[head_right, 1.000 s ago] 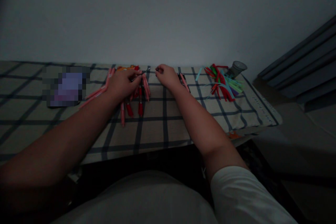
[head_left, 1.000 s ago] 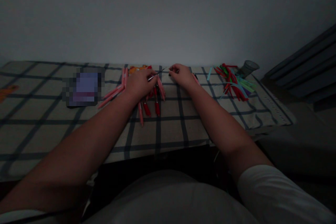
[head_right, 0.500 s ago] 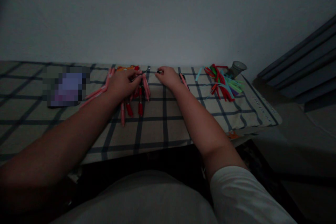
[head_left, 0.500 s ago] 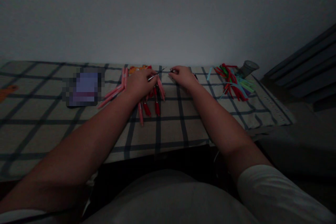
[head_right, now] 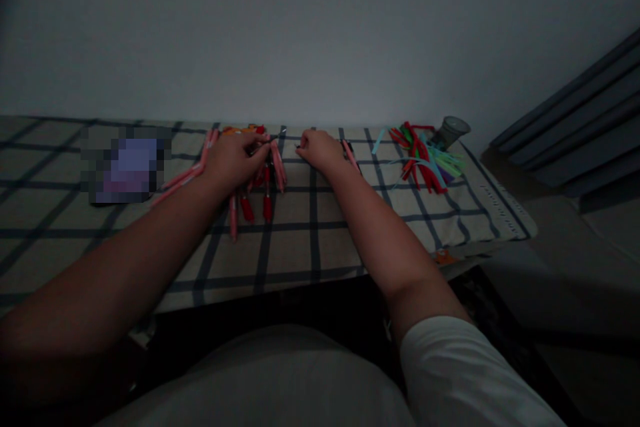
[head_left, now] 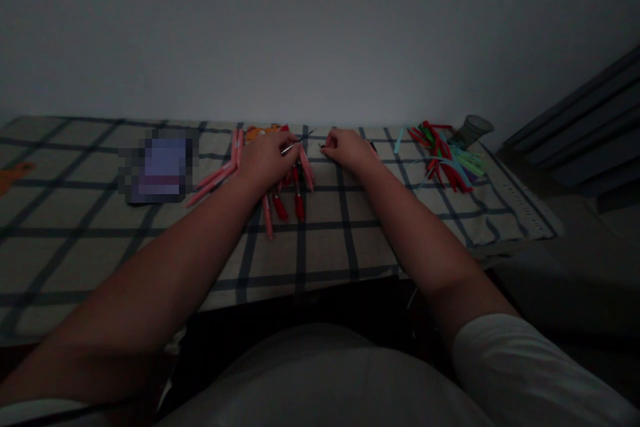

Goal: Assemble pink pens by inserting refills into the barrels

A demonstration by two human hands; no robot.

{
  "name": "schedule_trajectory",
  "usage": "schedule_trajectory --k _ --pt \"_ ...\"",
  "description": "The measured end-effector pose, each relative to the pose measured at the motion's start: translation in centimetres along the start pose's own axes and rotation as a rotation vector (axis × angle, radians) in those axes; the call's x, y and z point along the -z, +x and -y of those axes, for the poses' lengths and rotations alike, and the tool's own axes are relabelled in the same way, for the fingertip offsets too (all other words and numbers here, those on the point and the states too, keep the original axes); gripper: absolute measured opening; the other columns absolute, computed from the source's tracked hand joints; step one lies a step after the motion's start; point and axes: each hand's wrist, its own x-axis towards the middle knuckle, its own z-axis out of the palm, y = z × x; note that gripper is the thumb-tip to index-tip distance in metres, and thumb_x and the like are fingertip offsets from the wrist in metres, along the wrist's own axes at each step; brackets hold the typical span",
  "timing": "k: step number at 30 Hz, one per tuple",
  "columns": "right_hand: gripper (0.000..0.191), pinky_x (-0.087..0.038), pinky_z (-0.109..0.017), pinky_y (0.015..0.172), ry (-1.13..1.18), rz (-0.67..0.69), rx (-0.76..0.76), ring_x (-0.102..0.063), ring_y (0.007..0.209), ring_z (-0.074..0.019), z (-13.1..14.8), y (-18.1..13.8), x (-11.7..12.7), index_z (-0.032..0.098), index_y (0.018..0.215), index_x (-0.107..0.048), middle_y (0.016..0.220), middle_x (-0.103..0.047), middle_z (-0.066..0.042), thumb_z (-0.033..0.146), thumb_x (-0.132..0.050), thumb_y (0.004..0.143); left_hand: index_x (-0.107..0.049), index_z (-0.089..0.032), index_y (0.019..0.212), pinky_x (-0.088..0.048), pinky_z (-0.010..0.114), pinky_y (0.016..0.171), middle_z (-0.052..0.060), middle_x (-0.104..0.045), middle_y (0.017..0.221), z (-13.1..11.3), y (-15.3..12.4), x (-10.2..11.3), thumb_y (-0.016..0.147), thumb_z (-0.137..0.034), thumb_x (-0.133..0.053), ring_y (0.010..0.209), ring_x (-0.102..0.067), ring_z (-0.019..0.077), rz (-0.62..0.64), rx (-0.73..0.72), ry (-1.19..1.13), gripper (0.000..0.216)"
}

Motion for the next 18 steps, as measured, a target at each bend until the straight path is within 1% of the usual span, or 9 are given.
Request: schedule_trajectory --k 7,11,14,16,18 --pt "0.016 -0.051 -0.040 0.086 -0.034 0.023 0.004 -0.077 0.110 -0.0336 0.2 -0.2 0.2 0.017 0.114 -0.084 0.124 -0.086 -0.017 0.026 -0.075 0.104 -0.087 -0.027 0.140 -0.059 0.042 0.102 0.008 -0.089 0.132 0.0 -0.1 0.0 0.110 -0.049 -0.062 0.127 -0.081 0.0351 -0.008 0.012 -0.005 0.045" --pt "0.019 -0.052 -0.039 0.089 -0.012 0.005 0.011 -0.077 0.109 -0.0316 0.2 0.0 0.1 0.014 0.116 -0.085 0.123 -0.087 -0.016 0.026 -0.074 0.105 -0.086 -0.027 0.141 -0.058 0.042 0.104 0.009 -0.088 0.134 0.0 -0.2 0.0 0.110 -0.048 -0.061 0.128 -0.080 0.0348 -0.007 0.010 -0.012 0.046" --pt "0.020 -0.054 -0.039 0.092 0.144 -0.079 0.026 -0.076 0.106 -0.0288 0.1 0.5 -0.4 0.012 0.111 -0.084 0.117 -0.086 -0.015 0.026 -0.071 0.107 -0.087 -0.026 0.139 -0.059 0.042 0.101 0.010 -0.089 0.132 0.0 -0.1 0.0 0.109 -0.048 -0.061 0.126 -0.080 0.0350 -0.016 -0.012 -0.010 0.045" --pt "0.021 -0.055 -0.036 0.094 0.351 -0.124 0.064 -0.076 0.104 -0.0254 0.0 1.0 -0.8 0.013 0.107 -0.083 0.112 -0.085 -0.013 0.026 -0.067 0.108 -0.087 -0.025 0.138 -0.059 0.042 0.098 0.010 -0.089 0.128 0.0 -0.1 0.1 0.109 -0.047 -0.060 0.121 -0.081 0.0346 -0.023 -0.024 -0.019 0.045" --pt "0.020 -0.056 -0.034 0.092 0.568 -0.127 0.108 -0.075 0.100 -0.0224 0.1 1.5 -1.2 0.015 0.106 -0.083 0.107 -0.084 -0.009 0.029 -0.069 0.107 -0.088 -0.024 0.135 -0.059 0.041 0.096 0.009 -0.090 0.123 -0.1 -0.1 0.2 0.109 -0.046 -0.060 0.116 -0.081 0.0335 -0.029 -0.031 -0.035 0.044"
